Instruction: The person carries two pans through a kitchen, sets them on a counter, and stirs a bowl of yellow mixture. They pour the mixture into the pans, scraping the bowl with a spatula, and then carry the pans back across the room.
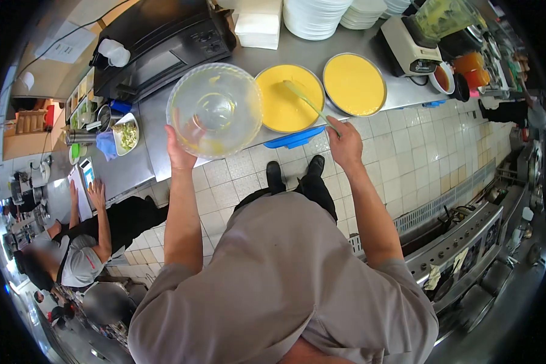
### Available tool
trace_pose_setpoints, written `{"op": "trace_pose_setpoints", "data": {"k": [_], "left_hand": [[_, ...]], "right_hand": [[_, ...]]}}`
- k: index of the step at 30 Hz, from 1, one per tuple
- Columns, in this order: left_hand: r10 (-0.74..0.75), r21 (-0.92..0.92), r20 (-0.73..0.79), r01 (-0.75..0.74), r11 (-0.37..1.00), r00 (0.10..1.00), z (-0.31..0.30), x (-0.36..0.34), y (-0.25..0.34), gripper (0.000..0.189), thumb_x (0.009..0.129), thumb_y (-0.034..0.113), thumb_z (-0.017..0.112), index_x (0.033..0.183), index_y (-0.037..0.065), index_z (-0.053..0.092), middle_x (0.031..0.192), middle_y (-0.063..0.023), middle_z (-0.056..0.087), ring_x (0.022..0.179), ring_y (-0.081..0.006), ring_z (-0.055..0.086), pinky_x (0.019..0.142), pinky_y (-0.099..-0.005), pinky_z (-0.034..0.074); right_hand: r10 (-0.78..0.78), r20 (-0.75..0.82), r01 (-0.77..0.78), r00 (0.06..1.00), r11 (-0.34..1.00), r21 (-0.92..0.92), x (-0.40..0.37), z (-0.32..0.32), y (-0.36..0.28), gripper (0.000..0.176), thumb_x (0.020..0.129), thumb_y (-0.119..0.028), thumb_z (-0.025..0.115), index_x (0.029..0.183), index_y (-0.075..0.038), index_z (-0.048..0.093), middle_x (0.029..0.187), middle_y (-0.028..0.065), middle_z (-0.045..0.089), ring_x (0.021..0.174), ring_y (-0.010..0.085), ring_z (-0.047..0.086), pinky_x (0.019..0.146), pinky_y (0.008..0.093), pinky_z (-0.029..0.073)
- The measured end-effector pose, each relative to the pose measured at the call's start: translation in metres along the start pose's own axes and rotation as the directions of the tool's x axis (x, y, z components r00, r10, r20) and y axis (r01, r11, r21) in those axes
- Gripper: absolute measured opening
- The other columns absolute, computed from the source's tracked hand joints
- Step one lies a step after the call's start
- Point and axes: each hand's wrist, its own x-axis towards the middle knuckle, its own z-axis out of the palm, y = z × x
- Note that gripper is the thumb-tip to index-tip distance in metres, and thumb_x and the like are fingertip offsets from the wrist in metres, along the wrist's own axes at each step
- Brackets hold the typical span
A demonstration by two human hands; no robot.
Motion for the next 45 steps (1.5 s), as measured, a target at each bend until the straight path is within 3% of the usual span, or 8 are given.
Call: {"op": "trace_pose_setpoints", "data": {"k": [5, 15, 17, 18, 20, 26, 33, 45], "left_hand": [[0.334, 0.254, 0.251, -0.394, 0.883, 0.909, 0.055, 0.021, 0.018, 0.099, 0.100, 0.071, 0.059, 0.166, 0.003, 0.033, 0.156, -0.0149, 0.052, 0.142, -0.0290, 0.051, 0.120, -0.0501, 0.039], [0.189, 0.691, 0.555, -0.575, 0.437, 0.810, 0.106, 0.009, 0.058, 0.088, 0.106, 0.060, 0.059, 0.167, 0.002, 0.035, 0.164, -0.0157, 0.046, 0.150, -0.0278, 0.044, 0.122, -0.0472, 0.036], [0.107, 0.596, 0.326, -0.292, 0.748, 0.939, 0.065, 0.016, 0.058, 0.092, 0.104, 0.066, 0.057, 0.167, 0.003, 0.035, 0.163, -0.0165, 0.047, 0.150, -0.0297, 0.045, 0.123, -0.0489, 0.036], [0.108, 0.598, 0.324, -0.292, 0.746, 0.940, 0.044, 0.018, 0.061, 0.092, 0.104, 0.066, 0.057, 0.167, 0.003, 0.035, 0.163, -0.0165, 0.047, 0.150, -0.0297, 0.045, 0.123, -0.0489, 0.036], [-0.012, 0.221, 0.044, 0.002, 0.975, 0.999, 0.009, 0.019, 0.062, 0.096, 0.102, 0.072, 0.055, 0.170, 0.009, 0.031, 0.165, -0.0165, 0.044, 0.151, -0.0354, 0.044, 0.123, -0.0525, 0.036], [0.069, 0.023, -0.092, -0.067, 0.997, 0.993, -0.037, 0.004, 0.021, 0.097, 0.101, 0.078, 0.050, 0.173, 0.023, 0.018, 0.168, -0.0156, 0.038, 0.151, -0.0417, 0.044, 0.120, -0.0602, 0.039], [0.122, 0.178, -0.297, -0.070, 0.981, 0.947, -0.037, 0.006, 0.001, 0.098, 0.101, 0.084, 0.037, 0.173, 0.021, 0.017, 0.170, -0.0161, 0.036, 0.152, -0.0403, 0.042, 0.120, -0.0628, 0.039], [0.098, -0.019, -0.451, -0.119, 0.993, 0.887, -0.069, 0.006, -0.008, 0.092, 0.104, 0.081, 0.027, 0.170, 0.018, 0.022, 0.168, -0.0135, 0.037, 0.151, -0.0390, 0.043, 0.122, -0.0656, 0.038]], "right_hand": [[0.025, 0.018, -0.023, 1.000, 0.993, -0.113, -0.020, -0.032, -0.044, 0.028, 0.095, -0.020, 0.074, 0.123, -0.019, 0.080, 0.089, 0.0112, 0.070, 0.084, 0.0341, 0.071, 0.071, 0.0468, 0.058], [-0.036, -0.099, 0.020, 0.994, 0.986, -0.164, -0.005, -0.050, -0.069, 0.028, 0.094, -0.020, 0.075, 0.122, -0.019, 0.081, 0.089, 0.0110, 0.072, 0.082, 0.0338, 0.072, 0.070, 0.0474, 0.057], [-0.052, -0.122, 0.036, 0.991, 0.991, -0.127, 0.001, -0.048, -0.063, 0.027, 0.094, -0.020, 0.074, 0.120, -0.018, 0.081, 0.086, 0.0120, 0.072, 0.082, 0.0334, 0.072, 0.070, 0.0471, 0.058], [-0.025, -0.125, 0.015, 0.992, 0.997, -0.080, 0.004, -0.041, -0.054, 0.028, 0.094, -0.020, 0.075, 0.121, -0.017, 0.081, 0.088, 0.0133, 0.072, 0.083, 0.0344, 0.072, 0.072, 0.0468, 0.058], [0.002, -0.124, -0.006, 0.992, 1.000, -0.031, 0.010, -0.022, -0.027, 0.029, 0.095, -0.020, 0.075, 0.122, -0.016, 0.081, 0.090, 0.0145, 0.073, 0.085, 0.0353, 0.073, 0.074, 0.0466, 0.058], [0.062, -0.114, -0.046, 0.992, 0.989, 0.140, 0.024, 0.027, 0.030, 0.032, 0.095, -0.019, 0.076, 0.126, -0.013, 0.079, 0.102, 0.0196, 0.075, 0.094, 0.0369, 0.073, 0.084, 0.0450, 0.058], [0.007, -0.018, -0.004, 1.000, 0.988, 0.151, 0.024, 0.039, 0.031, 0.031, 0.095, -0.019, 0.076, 0.126, -0.015, 0.080, 0.094, 0.0184, 0.073, 0.090, 0.0368, 0.071, 0.081, 0.0454, 0.057], [-0.118, 0.143, 0.083, 0.983, 0.970, 0.229, -0.031, 0.016, 0.010, 0.034, 0.092, -0.007, 0.078, 0.125, -0.012, 0.080, 0.089, 0.0130, 0.071, 0.081, 0.0272, 0.070, 0.075, 0.0368, 0.056]]}}
